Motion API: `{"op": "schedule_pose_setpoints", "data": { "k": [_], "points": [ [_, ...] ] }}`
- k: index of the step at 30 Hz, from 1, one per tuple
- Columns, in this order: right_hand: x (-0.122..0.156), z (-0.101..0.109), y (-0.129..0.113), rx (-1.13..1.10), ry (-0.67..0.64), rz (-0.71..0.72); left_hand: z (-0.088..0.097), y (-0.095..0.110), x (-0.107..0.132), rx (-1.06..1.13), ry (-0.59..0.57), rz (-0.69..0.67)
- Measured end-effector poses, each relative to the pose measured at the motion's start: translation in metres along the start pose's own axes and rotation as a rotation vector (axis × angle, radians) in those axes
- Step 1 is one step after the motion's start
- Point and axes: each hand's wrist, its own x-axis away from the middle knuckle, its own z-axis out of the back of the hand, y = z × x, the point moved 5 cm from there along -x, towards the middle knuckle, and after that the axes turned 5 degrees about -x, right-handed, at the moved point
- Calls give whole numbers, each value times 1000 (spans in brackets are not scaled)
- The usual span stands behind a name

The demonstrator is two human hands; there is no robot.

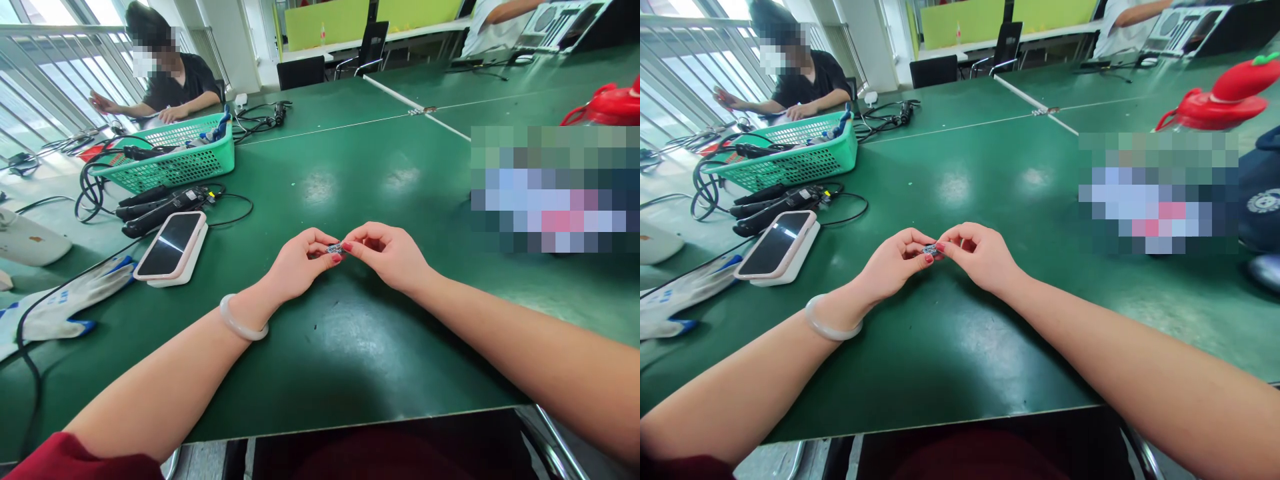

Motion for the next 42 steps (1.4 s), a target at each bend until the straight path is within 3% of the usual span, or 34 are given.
{"op": "schedule_pose_setpoints", "data": {
  "k": [5, 11, 14, 16, 18, 22, 25, 42],
  "points": [
    [0, 3, -4, 97, 25, 98, -1, 1, 1, 93, -7, 37],
    [12, 7, -29, 484, 40, 528, -1, 5, 3, 231, -47, 47],
    [16, 7, -33, 594, 19, 636, -1, 5, 2, 232, -57, 44],
    [14, 11, -29, 608, 22, 595, -1, 3, 2, 190, -45, 44],
    [7, 15, -18, 630, 10, 463, 0, 0, 1, 113, -24, 55],
    [-6, 16, 9, 693, -149, 171, 1, -6, 0, -27, -1, 54],
    [-10, 16, 20, 677, -202, 64, 2, -7, -1, -43, 0, 59],
    [-5, 5, 12, 612, -307, 58, 1, -6, -1, -48, -12, 70]
  ]
}}
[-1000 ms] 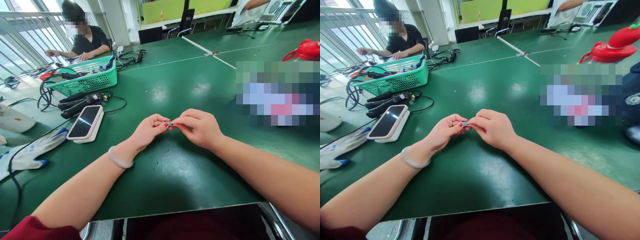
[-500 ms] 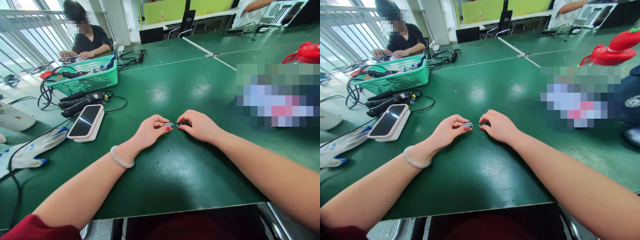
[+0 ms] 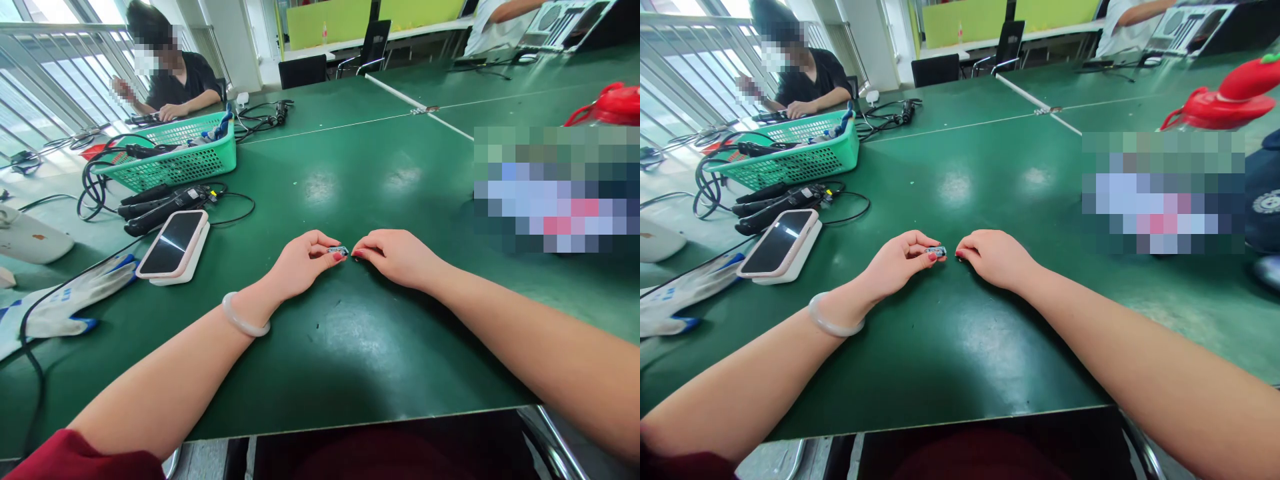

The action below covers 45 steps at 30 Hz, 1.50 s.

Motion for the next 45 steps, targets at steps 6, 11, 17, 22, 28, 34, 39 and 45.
{"op": "schedule_pose_setpoints", "data": {
  "k": [6, 11, 17, 22, 28, 34, 39, 45],
  "points": [
    [4, 1, -3, 55, -77, 4, 0, 0, 0, -25, 10, 3],
    [3, 7, 6, 61, -33, -9, -1, -1, 0, -25, -10, -11],
    [1, 8, 13, 166, -22, -87, 0, 0, 1, -62, -11, 0],
    [1, 10, 11, 180, 36, -83, -1, -2, 0, -81, -27, -10],
    [7, 14, -13, -8, 176, 6, -3, -6, 0, -102, -40, -10],
    [9, 2, -29, -71, 186, 97, -4, -3, 1, -118, -48, -16],
    [7, 1, -29, -61, 191, 102, -4, -2, 1, -126, -49, -18],
    [9, -1, -29, -5, 172, 125, -4, -1, 1, -125, -44, -11]
  ]
}}
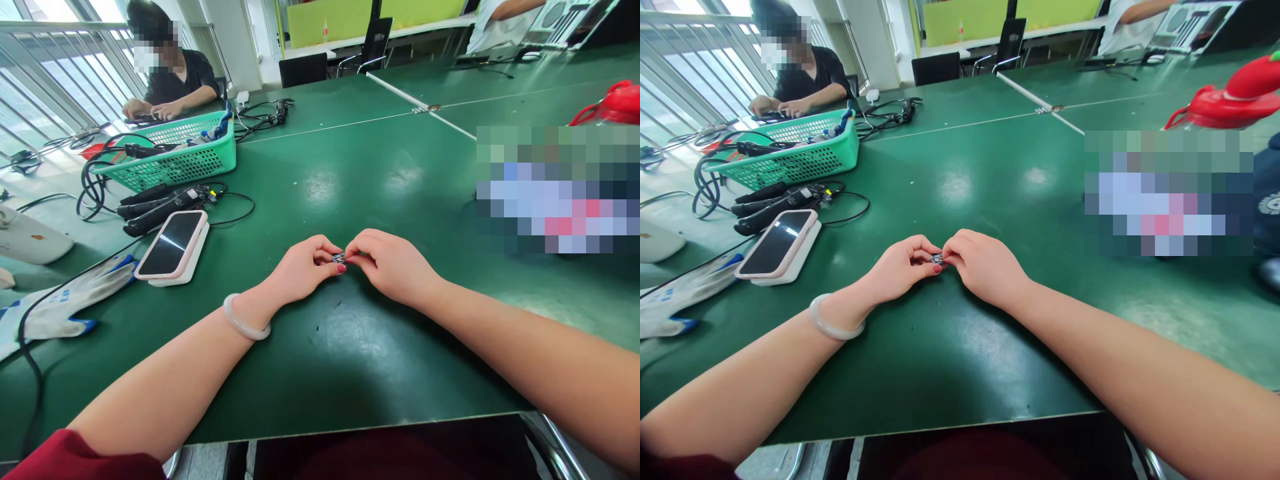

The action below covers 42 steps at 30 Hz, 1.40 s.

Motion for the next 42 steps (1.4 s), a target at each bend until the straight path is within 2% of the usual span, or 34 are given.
{"op": "schedule_pose_setpoints", "data": {
  "k": [8, 17, 29, 34, 39, 42],
  "points": [
    [2, -4, -5, 174, -70, 142, -1, 0, 1, -31, -1, -6],
    [2, 2, -4, 194, -23, 137, -1, -3, 0, -17, -4, -25],
    [2, -3, -9, 353, -60, 276, -2, -1, 2, -66, -4, -57],
    [3, -3, -9, 339, -62, 265, -1, -1, 2, -65, 0, -48],
    [2, 6, -5, 260, 30, 171, 0, -1, 1, -8, 14, -67],
    [2, 8, -1, 254, 37, 136, 0, -1, 0, 36, 32, -78]
  ]
}}
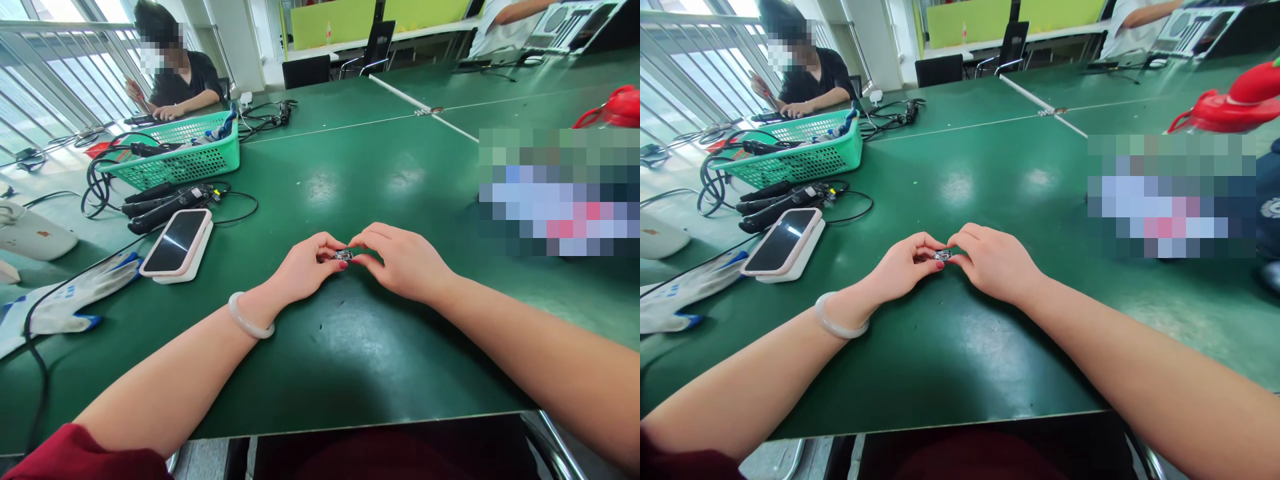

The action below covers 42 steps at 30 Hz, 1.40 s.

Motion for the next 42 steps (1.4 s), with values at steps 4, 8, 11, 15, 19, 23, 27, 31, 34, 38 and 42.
{"op": "schedule_pose_setpoints", "data": {
  "k": [4, 8, 11, 15, 19, 23, 27, 31, 34, 38, 42],
  "points": [
    [2, -4, 3, 23, -43, -1, 1, 0, -1, 41, 1, 5],
    [2, -6, 1, 19, -35, -11, 1, 1, -2, 86, -20, -6],
    [0, -7, -3, 16, -26, -15, -1, 2, -2, 144, -60, 17],
    [-2, -10, -9, 36, -21, -6, -4, 4, 0, 266, -115, 94],
    [-3, -14, -11, 61, -41, -4, -5, 4, 2, 368, -135, 177],
    [-4, -17, -8, -8, -75, -11, -4, 1, 0, 418, -122, 224],
    [-5, -14, 4, -84, -76, -107, 21, -11, -7, 272, 65, 216],
    [-5, -7, 23, -237, -45, -265, 79, -17, -9, -443, 409, 121],
    [-4, 0, 34, -291, 11, -342, 118, -25, -4, -938, 581, 200],
    [-3, 2, 40, -306, 35, -386, 142, -40, 1, -1075, 574, 305],
    [-3, 0, 36, -319, 15, -351, 146, -46, 2, -1080, 557, 341]
  ]
}}
